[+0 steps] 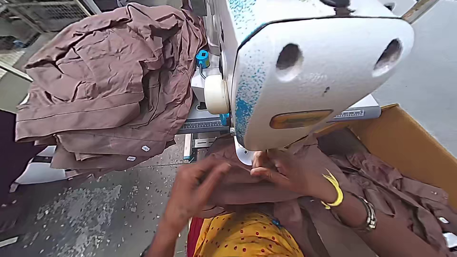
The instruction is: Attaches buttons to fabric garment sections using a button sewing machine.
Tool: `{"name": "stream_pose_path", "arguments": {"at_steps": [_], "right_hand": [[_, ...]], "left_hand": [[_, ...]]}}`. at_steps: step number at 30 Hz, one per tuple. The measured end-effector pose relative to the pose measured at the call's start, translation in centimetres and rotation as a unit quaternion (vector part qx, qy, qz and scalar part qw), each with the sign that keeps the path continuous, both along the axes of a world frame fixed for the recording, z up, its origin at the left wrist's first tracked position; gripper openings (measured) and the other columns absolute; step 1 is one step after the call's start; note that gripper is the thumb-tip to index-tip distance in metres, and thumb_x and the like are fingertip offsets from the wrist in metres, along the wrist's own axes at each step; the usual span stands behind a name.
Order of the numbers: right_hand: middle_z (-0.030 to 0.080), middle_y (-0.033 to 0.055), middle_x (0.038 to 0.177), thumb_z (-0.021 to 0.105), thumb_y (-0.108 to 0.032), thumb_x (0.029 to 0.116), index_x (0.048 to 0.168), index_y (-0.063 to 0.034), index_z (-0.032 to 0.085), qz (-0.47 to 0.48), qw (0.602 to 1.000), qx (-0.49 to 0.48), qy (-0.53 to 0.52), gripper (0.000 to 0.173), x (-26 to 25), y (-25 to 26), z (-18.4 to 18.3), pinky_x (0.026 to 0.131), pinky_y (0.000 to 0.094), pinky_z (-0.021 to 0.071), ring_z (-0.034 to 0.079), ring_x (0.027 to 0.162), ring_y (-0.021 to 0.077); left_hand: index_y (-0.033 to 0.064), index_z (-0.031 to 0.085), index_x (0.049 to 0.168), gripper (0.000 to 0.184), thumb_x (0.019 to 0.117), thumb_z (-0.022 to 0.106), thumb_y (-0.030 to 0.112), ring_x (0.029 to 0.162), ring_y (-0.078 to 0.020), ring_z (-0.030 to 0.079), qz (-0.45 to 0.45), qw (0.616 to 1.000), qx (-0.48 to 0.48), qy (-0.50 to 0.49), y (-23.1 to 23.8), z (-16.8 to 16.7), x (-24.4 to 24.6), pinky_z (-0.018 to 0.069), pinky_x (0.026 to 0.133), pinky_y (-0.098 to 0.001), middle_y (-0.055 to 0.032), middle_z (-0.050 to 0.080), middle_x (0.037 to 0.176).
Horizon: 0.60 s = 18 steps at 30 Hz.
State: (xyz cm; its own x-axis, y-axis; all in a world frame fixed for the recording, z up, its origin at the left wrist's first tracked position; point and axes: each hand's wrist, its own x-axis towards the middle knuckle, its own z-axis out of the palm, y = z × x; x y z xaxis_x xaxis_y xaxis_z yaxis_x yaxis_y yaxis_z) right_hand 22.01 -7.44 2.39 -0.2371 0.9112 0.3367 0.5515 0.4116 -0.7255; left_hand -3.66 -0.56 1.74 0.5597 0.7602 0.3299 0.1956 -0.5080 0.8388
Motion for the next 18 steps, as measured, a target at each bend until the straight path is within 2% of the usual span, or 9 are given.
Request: {"name": "stream_pose_path", "arguments": {"at_steps": [2, 4, 6, 8, 10, 12, 13, 15, 18], "right_hand": [[0.065, 0.0030, 0.078, 0.063, -0.039, 0.0992, 0.101, -0.0033, 0.064, -0.095, 0.995, -0.019, 0.000, 0.036, 0.4, 0.2, -0.6, 0.072, 0.0313, 0.0521, 0.062, 0.073, 0.0096], [0.062, 0.0027, 0.078, 0.071, -0.036, 0.0912, 0.100, -0.0029, 0.064, -0.178, 0.981, -0.078, -0.014, 0.035, 0.6, 1.5, -0.5, 0.068, 0.0333, 0.0499, 0.059, 0.072, 0.0110], [0.060, 0.0042, 0.076, 0.076, -0.035, 0.0878, 0.100, -0.0011, 0.066, -0.207, 0.968, -0.140, -0.004, 0.038, 0.3, 2.7, 0.0, 0.068, 0.0380, 0.0486, 0.057, 0.072, 0.0140], [0.055, -0.0010, 0.073, 0.076, -0.034, 0.0891, 0.098, -0.0039, 0.064, -0.191, 0.968, -0.163, 0.000, 0.034, 0.4, 3.3, 0.4, 0.067, 0.0330, 0.0461, 0.052, 0.069, 0.0088], [0.059, 0.0033, 0.076, 0.076, -0.031, 0.0899, 0.100, -0.0009, 0.065, -0.177, 0.971, -0.160, 0.001, 0.034, 0.5, 3.1, 0.5, 0.069, 0.0362, 0.0471, 0.055, 0.072, 0.0119], [0.059, -0.0007, 0.075, 0.075, -0.028, 0.0901, 0.099, -0.0016, 0.064, -0.172, 0.976, -0.135, 0.012, 0.030, 1.2, 2.7, 0.5, 0.067, 0.0275, 0.0472, 0.054, 0.070, 0.0049], [0.057, -0.0038, 0.073, 0.072, -0.026, 0.0922, 0.100, -0.0030, 0.062, -0.171, 0.978, -0.121, 0.013, 0.026, 1.8, 2.5, 0.5, 0.065, 0.0236, 0.0470, 0.053, 0.067, 0.0010], [0.053, -0.0050, 0.068, 0.066, -0.023, 0.0968, 0.105, -0.0025, 0.060, -0.189, 0.976, -0.110, 0.006, 0.023, 2.9, 2.0, 0.3, 0.061, 0.0248, 0.0447, 0.050, 0.062, 0.0013], [0.044, -0.0070, 0.062, 0.064, -0.035, 0.0975, 0.100, -0.0066, 0.058, -0.246, 0.965, -0.063, -0.061, 0.029, 4.4, 1.5, -0.8, 0.054, 0.0266, 0.0404, 0.045, 0.055, 0.0034]], "left_hand": [[0.0102, 0.072, 0.088, 0.031, 0.1009, 0.060, 0.036, 0.064, 0.0113, 0.055, 0.098, 0.994, -0.023, 0.043, 2.1, -0.8, -2.2, 0.0459, 0.059, -0.0093, 0.0119, 0.065, 0.074], [0.0138, 0.070, 0.086, 0.032, 0.0989, 0.059, 0.041, 0.056, 0.0105, 0.049, 0.148, 0.983, -0.039, 0.099, 3.6, -2.1, -3.7, 0.0394, 0.052, -0.0109, 0.0142, 0.058, 0.067], [0.0135, 0.069, 0.084, 0.032, 0.0985, 0.059, 0.041, 0.054, 0.0094, 0.046, 0.160, 0.978, -0.049, 0.122, 3.9, -3.0, -4.4, 0.0376, 0.052, -0.0122, 0.0137, 0.056, 0.065], [0.0136, 0.069, 0.084, 0.031, 0.0983, 0.059, 0.039, 0.055, 0.0095, 0.047, 0.162, 0.977, -0.061, 0.127, 3.7, -3.4, -4.6, 0.0386, 0.052, -0.0121, 0.0137, 0.056, 0.065], [0.0138, 0.069, 0.084, 0.031, 0.0978, 0.059, 0.039, 0.054, 0.0091, 0.047, 0.168, 0.976, -0.065, 0.127, 3.4, -3.7, -4.4, 0.0383, 0.052, -0.0130, 0.0138, 0.056, 0.064], [0.0139, 0.069, 0.085, 0.030, 0.0982, 0.059, 0.040, 0.054, 0.0091, 0.047, 0.168, 0.976, -0.057, 0.122, 3.6, -3.7, -4.0, 0.0380, 0.052, -0.0133, 0.0139, 0.055, 0.064], [0.0140, 0.070, 0.085, 0.031, 0.0985, 0.059, 0.040, 0.053, 0.0092, 0.046, 0.169, 0.977, -0.047, 0.119, 3.8, -3.4, -3.6, 0.0376, 0.051, -0.0133, 0.0141, 0.055, 0.063], [0.0137, 0.070, 0.085, 0.034, 0.0993, 0.057, 0.041, 0.054, 0.0081, 0.045, 0.168, 0.978, -0.026, 0.123, 4.0, -2.7, -2.8, 0.0374, 0.052, -0.0154, 0.0134, 0.054, 0.063], [0.0158, 0.070, 0.084, 0.036, 0.0994, 0.056, 0.045, 0.052, 0.0071, 0.043, 0.165, 0.976, 0.004, 0.140, 4.7, -2.5, -1.7, 0.0357, 0.052, -0.0168, 0.0137, 0.052, 0.061]]}}
